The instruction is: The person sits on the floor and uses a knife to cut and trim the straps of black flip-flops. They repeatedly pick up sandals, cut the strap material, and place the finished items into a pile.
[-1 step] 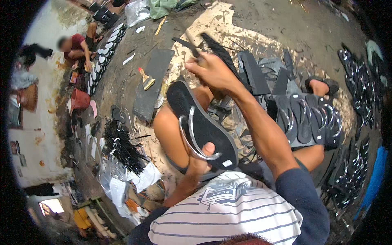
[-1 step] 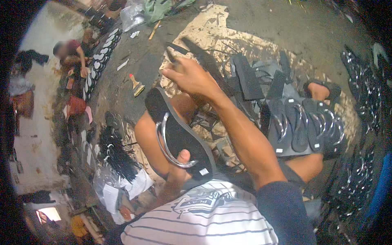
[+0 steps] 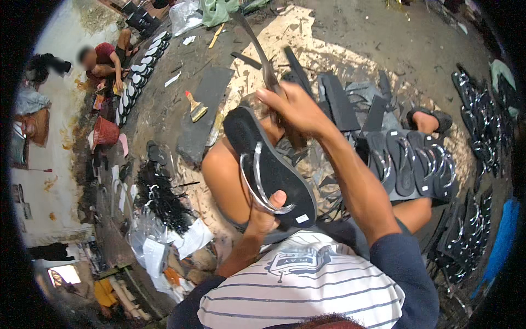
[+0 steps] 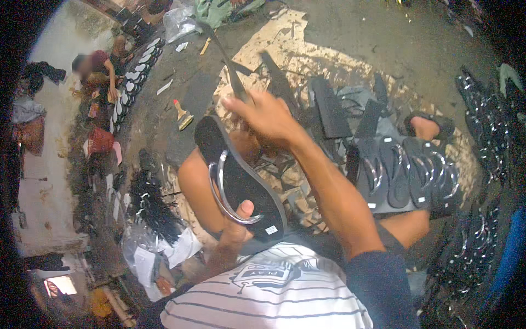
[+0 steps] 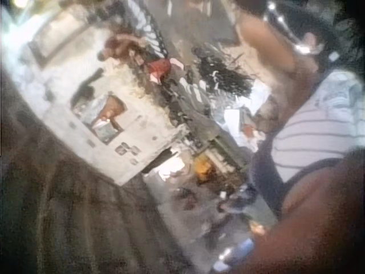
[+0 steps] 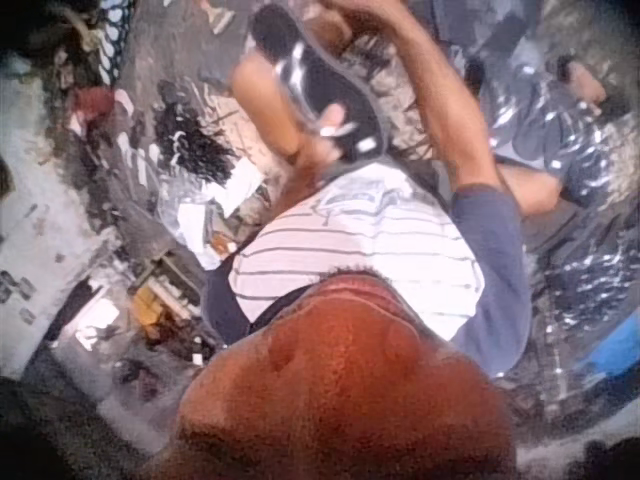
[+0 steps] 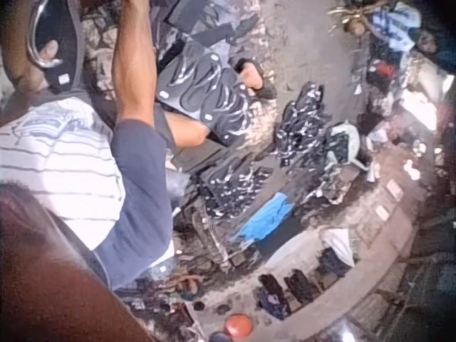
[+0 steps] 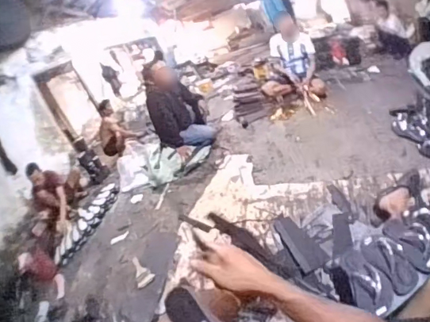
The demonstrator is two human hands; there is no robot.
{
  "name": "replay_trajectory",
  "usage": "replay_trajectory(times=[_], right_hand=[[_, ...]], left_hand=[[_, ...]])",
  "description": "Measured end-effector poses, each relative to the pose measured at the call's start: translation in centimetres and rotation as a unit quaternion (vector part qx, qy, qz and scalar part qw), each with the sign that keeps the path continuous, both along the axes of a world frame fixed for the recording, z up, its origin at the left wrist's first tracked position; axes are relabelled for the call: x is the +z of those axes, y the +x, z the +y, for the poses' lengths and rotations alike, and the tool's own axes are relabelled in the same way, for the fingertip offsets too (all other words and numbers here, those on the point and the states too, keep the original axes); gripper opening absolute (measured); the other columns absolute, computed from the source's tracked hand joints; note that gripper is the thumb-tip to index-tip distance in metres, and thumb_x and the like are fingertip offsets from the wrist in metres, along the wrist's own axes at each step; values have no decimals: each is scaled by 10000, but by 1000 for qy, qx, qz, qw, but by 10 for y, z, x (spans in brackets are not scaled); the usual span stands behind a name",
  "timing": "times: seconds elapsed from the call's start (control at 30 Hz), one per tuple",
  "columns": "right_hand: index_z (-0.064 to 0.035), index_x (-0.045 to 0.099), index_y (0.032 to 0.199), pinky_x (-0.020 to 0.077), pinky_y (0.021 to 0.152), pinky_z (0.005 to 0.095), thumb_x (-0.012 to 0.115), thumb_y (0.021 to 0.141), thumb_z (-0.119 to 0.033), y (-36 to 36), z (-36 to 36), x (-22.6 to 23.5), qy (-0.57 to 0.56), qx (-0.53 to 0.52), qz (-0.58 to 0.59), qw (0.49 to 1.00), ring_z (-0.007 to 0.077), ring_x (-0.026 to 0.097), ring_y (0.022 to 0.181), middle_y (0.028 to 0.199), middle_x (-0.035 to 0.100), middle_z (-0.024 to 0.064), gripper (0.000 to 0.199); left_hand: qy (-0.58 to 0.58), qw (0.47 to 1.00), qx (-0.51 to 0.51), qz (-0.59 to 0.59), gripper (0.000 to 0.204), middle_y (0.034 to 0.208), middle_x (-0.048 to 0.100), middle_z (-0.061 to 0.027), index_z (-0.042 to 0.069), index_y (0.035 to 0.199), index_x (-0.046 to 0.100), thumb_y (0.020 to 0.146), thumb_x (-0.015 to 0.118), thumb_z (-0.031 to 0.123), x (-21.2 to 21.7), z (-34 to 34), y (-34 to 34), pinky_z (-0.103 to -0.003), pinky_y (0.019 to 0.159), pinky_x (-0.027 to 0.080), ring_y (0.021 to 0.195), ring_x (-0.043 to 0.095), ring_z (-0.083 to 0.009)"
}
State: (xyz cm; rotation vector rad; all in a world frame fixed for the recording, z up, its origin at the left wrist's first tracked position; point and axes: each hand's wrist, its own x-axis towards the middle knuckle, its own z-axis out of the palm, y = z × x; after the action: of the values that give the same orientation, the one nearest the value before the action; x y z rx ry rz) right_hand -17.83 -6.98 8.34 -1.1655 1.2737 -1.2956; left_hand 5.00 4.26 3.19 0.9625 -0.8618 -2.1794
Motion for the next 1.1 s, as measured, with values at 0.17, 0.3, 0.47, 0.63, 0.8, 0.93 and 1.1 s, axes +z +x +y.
replay_trajectory(times=[0.17,0.3,0.47,0.63,0.8,0.93,1.1], right_hand=[[34,638,1033,534,716,316,724,922,-296,-9,93,13,18,-93,18,995,143,682,817,878,728,133,359],[0,598,1145,531,737,337,721,926,-272,17,129,21,15,-94,19,995,208,704,894,982,719,183,370],[-53,570,1202,537,724,412,755,820,-131,21,179,-47,-60,-122,296,945,358,673,886,1002,654,178,432],[-63,592,1115,499,651,414,718,734,17,15,199,-82,-21,-117,373,920,357,618,747,878,581,155,410],[-84,559,1153,499,653,454,732,739,-22,-5,160,-15,-11,22,395,919,370,617,780,871,574,139,452],[-84,566,1137,504,656,466,729,756,-65,-23,138,21,-11,129,411,902,368,634,807,880,591,133,415],[-67,568,1113,511,692,514,701,805,-132,-30,109,50,-11,244,398,884,399,657,825,860,643,154,342]], left_hand=[[-115,991,-16,-68,336,992,657,-37,17,1129,622,966,654,309,56,-34,-33,-290,812,502,885,611,-131],[-309,941,-81,-115,427,966,666,-18,26,1066,647,985,610,443,69,-71,-52,-254,738,513,843,615,-83],[-199,966,-100,-132,497,927,630,6,27,1106,616,976,598,506,78,-71,-34,-221,665,481,769,573,-53],[-240,938,-144,-202,502,891,596,26,35,1091,611,979,583,523,68,-68,-23,-238,684,467,755,536,-69],[-199,945,-214,-148,453,932,639,-8,1,1109,616,967,645,430,70,-66,-9,-266,748,503,829,588,-95],[-195,941,-243,-129,410,950,658,-31,-7,1140,615,958,672,356,79,-66,-15,-256,745,508,850,608,-103],[-161,941,-283,-96,417,958,657,-26,3,1160,615,951,690,356,78,-67,-11,-248,762,500,858,597,-93]])
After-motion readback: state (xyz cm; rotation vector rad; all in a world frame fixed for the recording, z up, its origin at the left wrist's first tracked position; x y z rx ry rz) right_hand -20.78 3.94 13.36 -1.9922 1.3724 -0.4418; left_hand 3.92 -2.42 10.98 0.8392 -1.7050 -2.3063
